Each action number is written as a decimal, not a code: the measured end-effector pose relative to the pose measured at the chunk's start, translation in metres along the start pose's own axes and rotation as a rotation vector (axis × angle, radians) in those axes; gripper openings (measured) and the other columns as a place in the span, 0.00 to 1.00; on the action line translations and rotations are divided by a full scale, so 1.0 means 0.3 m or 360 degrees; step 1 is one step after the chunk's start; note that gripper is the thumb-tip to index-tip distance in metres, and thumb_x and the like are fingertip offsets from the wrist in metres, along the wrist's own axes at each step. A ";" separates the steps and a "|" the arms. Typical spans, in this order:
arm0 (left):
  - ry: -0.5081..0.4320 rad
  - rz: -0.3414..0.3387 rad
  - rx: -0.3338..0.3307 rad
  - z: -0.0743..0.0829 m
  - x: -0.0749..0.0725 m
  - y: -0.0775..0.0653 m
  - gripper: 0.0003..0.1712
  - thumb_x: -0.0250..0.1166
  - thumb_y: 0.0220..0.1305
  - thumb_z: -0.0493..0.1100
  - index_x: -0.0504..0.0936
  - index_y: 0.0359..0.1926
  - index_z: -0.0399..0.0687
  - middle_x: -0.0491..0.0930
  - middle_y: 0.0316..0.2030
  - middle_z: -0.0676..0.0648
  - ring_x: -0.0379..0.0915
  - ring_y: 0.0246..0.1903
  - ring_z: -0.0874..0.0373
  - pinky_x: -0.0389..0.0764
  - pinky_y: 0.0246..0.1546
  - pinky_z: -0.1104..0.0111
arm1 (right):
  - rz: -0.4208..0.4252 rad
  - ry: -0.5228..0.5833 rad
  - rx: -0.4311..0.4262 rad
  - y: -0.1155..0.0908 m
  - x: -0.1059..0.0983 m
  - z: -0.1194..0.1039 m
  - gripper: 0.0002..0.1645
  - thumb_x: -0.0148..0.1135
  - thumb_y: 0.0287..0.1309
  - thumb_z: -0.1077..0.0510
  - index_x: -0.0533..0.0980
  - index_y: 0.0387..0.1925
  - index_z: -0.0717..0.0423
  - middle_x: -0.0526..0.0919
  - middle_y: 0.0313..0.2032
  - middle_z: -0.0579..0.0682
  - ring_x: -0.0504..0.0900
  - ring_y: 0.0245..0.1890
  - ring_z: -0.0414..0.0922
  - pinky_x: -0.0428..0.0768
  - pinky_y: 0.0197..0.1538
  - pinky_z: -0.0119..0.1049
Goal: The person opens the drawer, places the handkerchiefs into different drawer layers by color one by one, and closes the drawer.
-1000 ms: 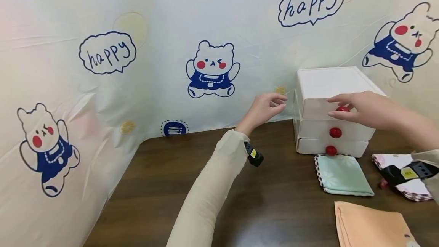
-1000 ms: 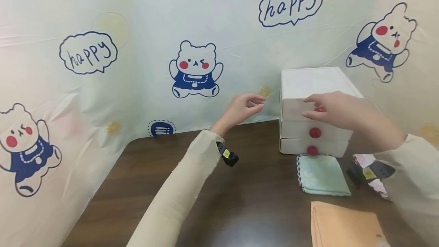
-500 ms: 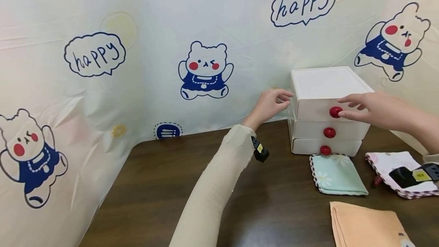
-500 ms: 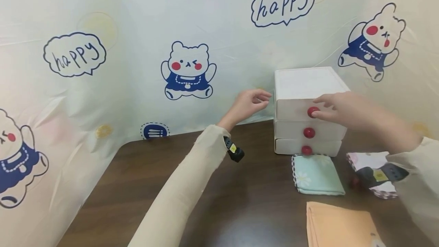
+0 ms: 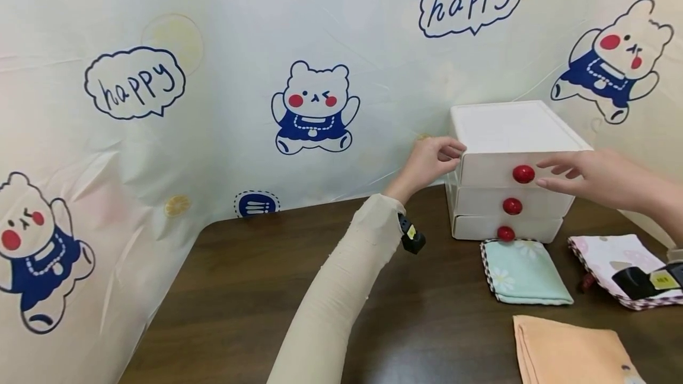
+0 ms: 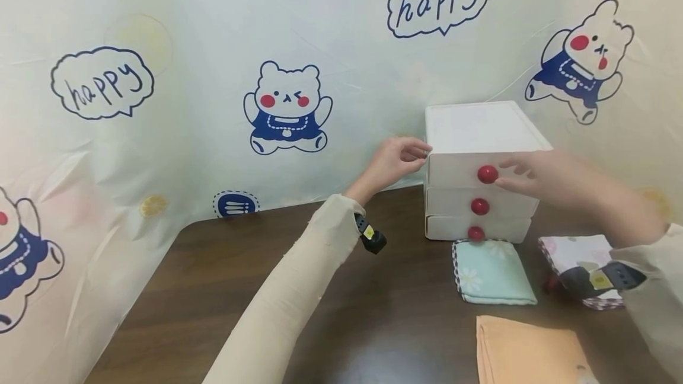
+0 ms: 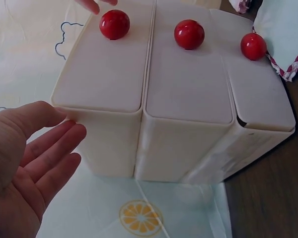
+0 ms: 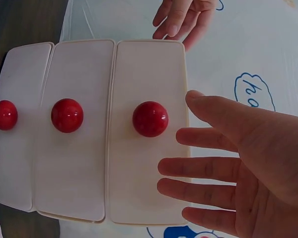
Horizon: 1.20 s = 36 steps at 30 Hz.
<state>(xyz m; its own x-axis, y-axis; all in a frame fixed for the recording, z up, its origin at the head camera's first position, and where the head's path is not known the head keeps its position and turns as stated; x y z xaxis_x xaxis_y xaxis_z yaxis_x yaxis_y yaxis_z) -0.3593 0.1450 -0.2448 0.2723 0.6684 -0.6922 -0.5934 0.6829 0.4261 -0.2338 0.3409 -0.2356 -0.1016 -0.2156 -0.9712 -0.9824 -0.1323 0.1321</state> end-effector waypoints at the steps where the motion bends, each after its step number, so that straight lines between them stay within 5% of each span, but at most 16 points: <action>1: -0.0019 0.0007 -0.0004 0.000 0.002 0.000 0.12 0.62 0.59 0.34 0.80 0.45 0.42 0.82 0.39 0.47 0.78 0.33 0.64 0.74 0.32 0.83 | 0.0008 0.0018 -0.0006 0.002 0.006 0.005 0.32 0.57 0.60 0.48 0.69 0.54 0.70 0.76 0.43 0.71 0.76 0.42 0.65 0.78 0.37 0.55; 16: -0.0084 0.0103 -0.0012 -0.018 0.012 0.001 0.12 0.63 0.58 0.33 0.80 0.44 0.42 0.82 0.37 0.47 0.77 0.32 0.66 0.74 0.32 0.82 | 0.0176 0.0136 -0.0125 0.033 0.052 0.018 0.24 0.63 0.56 0.55 0.74 0.49 0.68 0.79 0.41 0.67 0.79 0.38 0.61 0.79 0.34 0.51; 22: -0.0099 0.0125 0.0015 -0.020 0.017 0.002 0.11 0.63 0.58 0.33 0.80 0.44 0.42 0.82 0.36 0.47 0.76 0.31 0.66 0.74 0.32 0.82 | 0.0366 0.0193 -0.0112 0.042 0.063 0.015 0.17 0.66 0.52 0.59 0.77 0.42 0.65 0.79 0.37 0.62 0.81 0.33 0.58 0.80 0.31 0.50; 36: -0.0140 0.0133 0.0026 -0.024 0.025 0.001 0.11 0.63 0.58 0.33 0.80 0.43 0.42 0.81 0.37 0.47 0.77 0.32 0.67 0.74 0.33 0.82 | 0.0569 0.0190 -0.0046 0.065 0.082 0.010 0.18 0.67 0.50 0.59 0.78 0.41 0.67 0.80 0.29 0.59 0.78 0.27 0.54 0.79 0.30 0.52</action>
<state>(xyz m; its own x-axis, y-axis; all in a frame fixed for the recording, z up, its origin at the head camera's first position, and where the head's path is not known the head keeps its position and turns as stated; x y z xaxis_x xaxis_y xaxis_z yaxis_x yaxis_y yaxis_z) -0.3628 0.1481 -0.2540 0.2882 0.7462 -0.6002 -0.6044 0.6279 0.4904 -0.2560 0.3358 -0.2575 -0.4166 -0.3643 -0.8329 -0.8832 -0.0549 0.4658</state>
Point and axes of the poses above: each hand's wrist, its own y-axis towards the middle knuckle, its own x-axis out of the palm, z = x × y, the point moved 4 cm from there along y, towards the middle knuckle
